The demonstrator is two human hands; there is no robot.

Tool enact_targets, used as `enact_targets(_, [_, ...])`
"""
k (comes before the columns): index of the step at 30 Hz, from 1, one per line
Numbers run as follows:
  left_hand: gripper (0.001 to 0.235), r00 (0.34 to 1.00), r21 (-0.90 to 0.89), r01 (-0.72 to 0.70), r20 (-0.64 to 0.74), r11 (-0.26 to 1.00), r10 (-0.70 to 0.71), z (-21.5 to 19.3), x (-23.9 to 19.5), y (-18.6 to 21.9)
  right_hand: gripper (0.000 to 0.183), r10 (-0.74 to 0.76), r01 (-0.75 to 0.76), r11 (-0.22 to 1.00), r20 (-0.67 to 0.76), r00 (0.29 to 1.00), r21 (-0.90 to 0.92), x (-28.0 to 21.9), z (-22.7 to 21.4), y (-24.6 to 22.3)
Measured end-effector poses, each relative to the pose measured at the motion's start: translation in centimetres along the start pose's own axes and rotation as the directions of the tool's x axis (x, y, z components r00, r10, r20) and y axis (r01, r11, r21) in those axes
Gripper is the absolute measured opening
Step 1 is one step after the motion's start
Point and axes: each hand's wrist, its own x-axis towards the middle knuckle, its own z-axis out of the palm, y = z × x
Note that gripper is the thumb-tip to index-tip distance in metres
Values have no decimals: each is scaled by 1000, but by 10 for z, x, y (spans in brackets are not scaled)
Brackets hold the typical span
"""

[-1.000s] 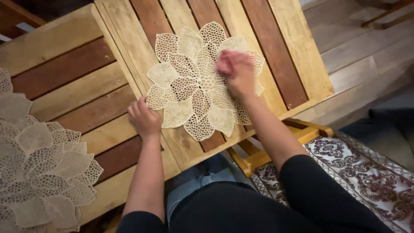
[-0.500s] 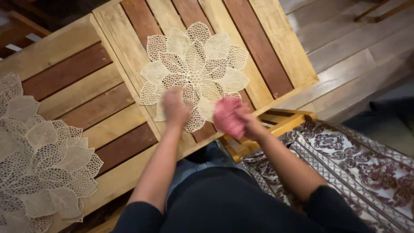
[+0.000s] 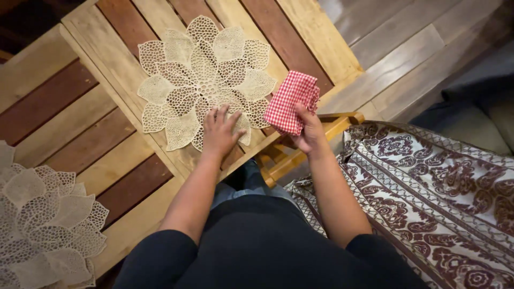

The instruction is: The recorder wipes down decorative doilies and wooden table surfaces with a cloth in a restaurant.

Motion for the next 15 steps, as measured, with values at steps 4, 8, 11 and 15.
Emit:
enact_targets(4, [54,997,40,5,-72,999,-2,4,10,2,33,-27,28,995,-18,999,96,-2,-12,-7])
enact_targets(8, [37,987,-14,89,-135,996,-90,7,36,-9,29,-117,126,976,-61,991,180,-13,-21,-19])
enact_targets(11, [28,968,-196,89,-213,977,-131,-5,71,-18,30,-224,230,967,-67,972,111,-30,-20,-30])
enact_targets(15, [31,936,-619,-11,-283,786,-210,-66,128,-5,35,-266,275,960,-134,955,53,-38,-25,-42])
